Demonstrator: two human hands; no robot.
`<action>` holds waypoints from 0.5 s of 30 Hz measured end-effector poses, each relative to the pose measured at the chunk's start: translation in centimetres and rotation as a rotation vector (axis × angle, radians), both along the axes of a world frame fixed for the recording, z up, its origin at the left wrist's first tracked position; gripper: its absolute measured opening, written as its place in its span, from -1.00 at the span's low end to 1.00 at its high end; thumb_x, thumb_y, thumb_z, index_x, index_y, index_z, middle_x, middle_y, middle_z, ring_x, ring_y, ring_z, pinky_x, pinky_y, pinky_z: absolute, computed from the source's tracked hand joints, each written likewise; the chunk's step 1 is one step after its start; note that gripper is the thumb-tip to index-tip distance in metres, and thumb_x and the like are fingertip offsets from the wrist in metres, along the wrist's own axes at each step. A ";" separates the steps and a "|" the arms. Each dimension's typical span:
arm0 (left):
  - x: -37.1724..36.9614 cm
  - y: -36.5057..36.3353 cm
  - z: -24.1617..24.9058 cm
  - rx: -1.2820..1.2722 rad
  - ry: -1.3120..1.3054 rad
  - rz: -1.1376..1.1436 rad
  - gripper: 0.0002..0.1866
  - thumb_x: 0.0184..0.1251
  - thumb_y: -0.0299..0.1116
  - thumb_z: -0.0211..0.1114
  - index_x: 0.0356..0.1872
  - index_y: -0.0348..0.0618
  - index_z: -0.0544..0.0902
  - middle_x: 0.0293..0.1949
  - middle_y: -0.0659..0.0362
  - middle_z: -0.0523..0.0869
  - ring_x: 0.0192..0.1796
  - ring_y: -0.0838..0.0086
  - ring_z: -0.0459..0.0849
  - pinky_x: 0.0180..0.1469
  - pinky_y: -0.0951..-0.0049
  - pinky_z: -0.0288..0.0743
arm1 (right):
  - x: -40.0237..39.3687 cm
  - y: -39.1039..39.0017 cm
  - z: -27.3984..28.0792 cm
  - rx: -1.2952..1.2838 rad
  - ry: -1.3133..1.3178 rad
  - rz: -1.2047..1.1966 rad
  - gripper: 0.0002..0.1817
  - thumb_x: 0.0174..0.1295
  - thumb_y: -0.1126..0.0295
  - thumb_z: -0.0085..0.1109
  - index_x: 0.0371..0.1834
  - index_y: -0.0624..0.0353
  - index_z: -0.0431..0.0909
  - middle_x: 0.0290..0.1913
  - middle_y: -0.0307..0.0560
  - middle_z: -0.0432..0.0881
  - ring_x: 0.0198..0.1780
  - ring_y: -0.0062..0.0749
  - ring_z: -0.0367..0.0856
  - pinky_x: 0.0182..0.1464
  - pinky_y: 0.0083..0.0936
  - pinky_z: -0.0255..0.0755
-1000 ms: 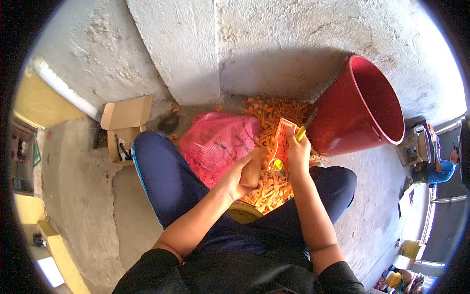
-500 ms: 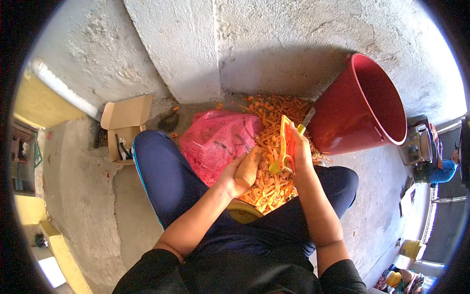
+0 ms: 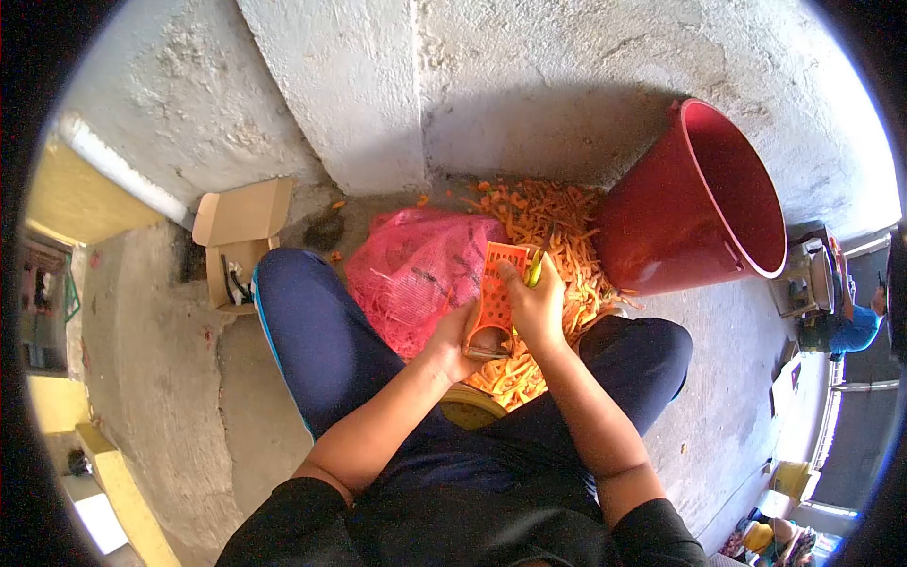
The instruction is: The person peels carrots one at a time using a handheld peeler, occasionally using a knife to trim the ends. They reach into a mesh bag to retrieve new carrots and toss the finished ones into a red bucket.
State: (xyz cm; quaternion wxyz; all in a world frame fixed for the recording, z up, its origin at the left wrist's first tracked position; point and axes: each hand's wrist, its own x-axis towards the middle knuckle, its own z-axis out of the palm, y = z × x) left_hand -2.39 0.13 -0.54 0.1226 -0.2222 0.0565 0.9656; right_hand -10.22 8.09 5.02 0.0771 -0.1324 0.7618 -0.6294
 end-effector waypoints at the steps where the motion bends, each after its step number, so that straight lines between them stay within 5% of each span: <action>1: 0.0 0.1 -0.1 0.021 -0.010 -0.001 -0.64 0.29 -0.21 -0.26 -0.09 -0.16 0.43 -0.20 0.10 0.57 -0.21 0.34 0.57 -0.16 0.28 0.49 | 0.1 0.0 0.0 0.020 0.004 -0.003 -0.80 0.02 0.43 0.15 -0.31 0.26 0.41 -0.44 -0.03 0.53 -0.39 -0.43 0.49 -0.28 -0.54 0.35; 7: 0.0 0.0 -1.7 -0.201 0.009 -0.109 -0.60 0.31 -0.12 -0.24 -0.09 -0.17 0.42 -0.22 0.10 0.58 -0.22 0.35 0.57 -0.10 0.32 0.46 | -0.9 0.8 -0.9 0.112 0.194 -0.018 -0.81 0.04 0.41 0.13 -0.31 0.25 0.42 -0.47 -0.16 0.51 -0.43 -0.52 0.43 -0.33 -0.55 0.34; 8: 0.2 0.0 -1.8 -0.257 0.022 -0.151 -0.60 0.31 -0.10 -0.23 -0.08 -0.17 0.42 -0.21 0.10 0.58 -0.21 0.36 0.57 -0.09 0.33 0.45 | -2.4 1.1 -1.1 0.196 0.419 -0.118 -0.83 0.04 0.40 0.12 -0.38 0.24 0.40 -0.50 -0.17 0.48 -0.46 -0.48 0.39 -0.35 -0.54 0.31; 11: 2.3 1.7 1.1 -0.294 0.006 -0.194 -0.62 0.29 -0.11 -0.13 -0.03 -0.14 0.40 -0.20 0.13 0.57 -0.19 0.36 0.56 -0.10 0.34 0.45 | -9.5 5.1 -2.0 0.168 0.156 -0.447 -0.81 0.09 0.35 0.10 -0.47 0.22 0.36 -0.55 -0.23 0.44 -0.52 -0.60 0.32 -0.45 -0.61 0.27; 15: 0.7 0.7 1.6 -0.130 -0.199 -0.110 -0.62 0.27 -0.11 -0.11 -0.03 -0.12 0.40 -0.22 0.09 0.58 -0.24 0.28 0.58 -0.14 0.29 0.47 | -7.3 4.4 -1.2 -0.015 0.134 -0.300 -0.84 0.09 0.38 0.10 -0.35 0.23 0.40 -0.43 -0.18 0.46 -0.40 -0.55 0.35 -0.28 -0.59 0.28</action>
